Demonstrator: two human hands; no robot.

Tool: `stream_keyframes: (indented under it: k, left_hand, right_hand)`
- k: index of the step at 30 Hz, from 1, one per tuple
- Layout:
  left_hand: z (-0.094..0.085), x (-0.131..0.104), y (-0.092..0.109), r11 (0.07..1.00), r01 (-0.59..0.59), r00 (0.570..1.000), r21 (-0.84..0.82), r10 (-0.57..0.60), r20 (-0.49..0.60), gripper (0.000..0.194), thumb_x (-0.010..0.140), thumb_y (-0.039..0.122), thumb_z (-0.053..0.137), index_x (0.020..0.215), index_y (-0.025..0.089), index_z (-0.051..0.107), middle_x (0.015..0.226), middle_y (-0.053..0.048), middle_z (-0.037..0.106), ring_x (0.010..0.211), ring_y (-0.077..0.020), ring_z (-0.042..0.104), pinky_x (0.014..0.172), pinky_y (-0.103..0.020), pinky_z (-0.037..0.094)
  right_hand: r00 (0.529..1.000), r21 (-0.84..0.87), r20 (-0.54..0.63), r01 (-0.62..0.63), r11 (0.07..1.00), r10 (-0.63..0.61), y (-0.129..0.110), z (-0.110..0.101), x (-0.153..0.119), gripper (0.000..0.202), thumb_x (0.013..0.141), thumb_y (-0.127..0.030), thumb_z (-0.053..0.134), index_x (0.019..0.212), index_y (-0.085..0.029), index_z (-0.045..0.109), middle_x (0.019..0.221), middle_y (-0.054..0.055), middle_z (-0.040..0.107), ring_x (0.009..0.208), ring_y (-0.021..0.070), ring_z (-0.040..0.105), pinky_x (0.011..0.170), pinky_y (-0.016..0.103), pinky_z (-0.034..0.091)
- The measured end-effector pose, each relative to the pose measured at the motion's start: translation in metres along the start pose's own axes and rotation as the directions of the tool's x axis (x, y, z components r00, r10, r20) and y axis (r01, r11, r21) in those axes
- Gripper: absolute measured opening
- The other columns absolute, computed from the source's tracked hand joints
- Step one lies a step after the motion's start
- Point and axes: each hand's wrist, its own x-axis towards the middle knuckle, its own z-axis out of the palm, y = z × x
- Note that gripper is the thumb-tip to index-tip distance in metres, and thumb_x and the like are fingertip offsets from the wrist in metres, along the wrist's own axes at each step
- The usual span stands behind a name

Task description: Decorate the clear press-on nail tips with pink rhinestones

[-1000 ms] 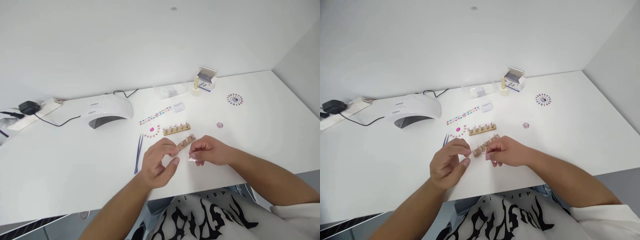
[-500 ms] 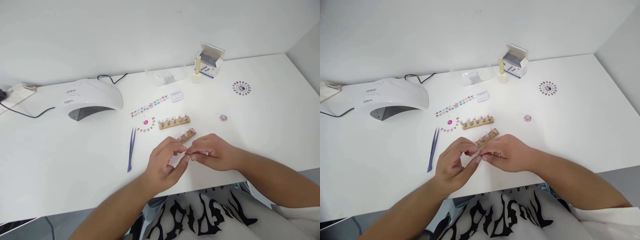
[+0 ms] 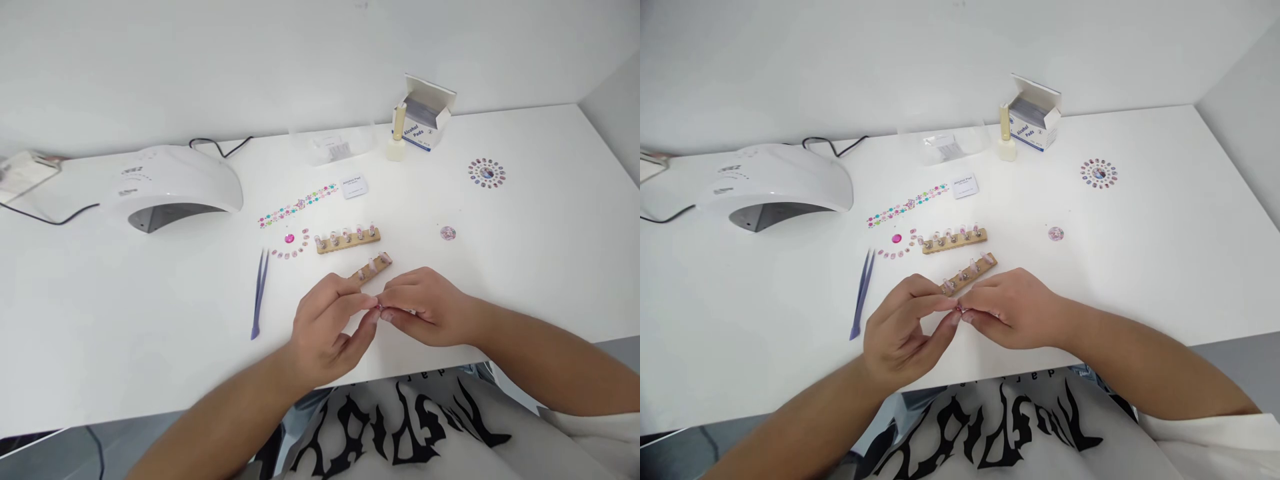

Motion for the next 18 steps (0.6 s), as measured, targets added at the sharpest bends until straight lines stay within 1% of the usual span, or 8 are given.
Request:
stream_keyframes:
  k: [6, 9, 12, 14, 18]
  left_hand:
    - [0.0002, -0.0020, -0.0016, 0.995, 0.044, 0.999, -0.090, -0.042, 0.032, 0.030, 0.078, 0.001, 0.061, 0.100, 0.021, 0.056, 0.080, -0.001, 0.055, 0.068, -0.0123, 0.053, 0.056, -0.025, 0.048]
    - [0.0004, -0.0015, -0.0005, 0.996, 0.036, 0.999, -0.085, -0.033, 0.030, 0.030, 0.078, 0.000, 0.060, 0.099, 0.020, 0.056, 0.079, -0.001, 0.054, 0.067, -0.0117, 0.053, 0.055, -0.024, 0.047]
    - [0.0009, -0.0014, 0.0000, 0.997, 0.018, 1.000, -0.069, -0.016, 0.018, 0.029, 0.077, -0.001, 0.060, 0.096, 0.020, 0.056, 0.078, 0.000, 0.054, 0.065, -0.0109, 0.051, 0.054, -0.024, 0.045]
    - [0.0013, -0.0016, -0.0005, 0.996, 0.021, 1.000, -0.087, -0.019, 0.023, 0.028, 0.077, -0.002, 0.060, 0.096, 0.019, 0.055, 0.078, -0.001, 0.054, 0.066, -0.0110, 0.051, 0.055, -0.024, 0.045]
    - [0.0015, -0.0015, -0.0020, 0.984, 0.083, 0.994, -0.159, -0.070, 0.085, 0.024, 0.079, 0.000, 0.057, 0.094, 0.019, 0.054, 0.079, -0.001, 0.054, 0.068, -0.0113, 0.053, 0.057, -0.024, 0.045]
  right_hand:
    - [0.998, -0.207, 0.011, 0.062, 0.976, -0.061, 0.0012, 0.0012, -0.0012, 0.021, 0.094, -0.021, 0.040, 0.081, -0.019, 0.056, 0.061, -0.002, 0.055, 0.054, 0.0107, 0.041, 0.054, 0.025, 0.032]
    - [0.995, -0.282, 0.029, 0.096, 0.955, -0.092, 0.0006, 0.0002, -0.0006, 0.023, 0.095, -0.020, 0.038, 0.083, -0.018, 0.057, 0.061, -0.001, 0.057, 0.054, 0.0110, 0.043, 0.053, 0.026, 0.031]
    - [0.994, -0.305, 0.028, 0.110, 0.946, -0.107, 0.0002, -0.0003, 0.0000, 0.022, 0.094, -0.019, 0.039, 0.085, -0.017, 0.058, 0.060, -0.002, 0.056, 0.053, 0.0109, 0.043, 0.053, 0.026, 0.031]
    - [0.993, -0.304, 0.019, 0.115, 0.946, -0.115, 0.0002, 0.0000, 0.0001, 0.021, 0.094, -0.018, 0.040, 0.086, -0.017, 0.058, 0.060, -0.002, 0.056, 0.053, 0.0108, 0.043, 0.053, 0.025, 0.031]
    - [0.993, -0.290, 0.009, 0.115, 0.950, -0.117, 0.0012, 0.0012, 0.0000, 0.020, 0.093, -0.018, 0.041, 0.082, -0.017, 0.057, 0.060, -0.002, 0.056, 0.052, 0.0103, 0.043, 0.053, 0.025, 0.030]
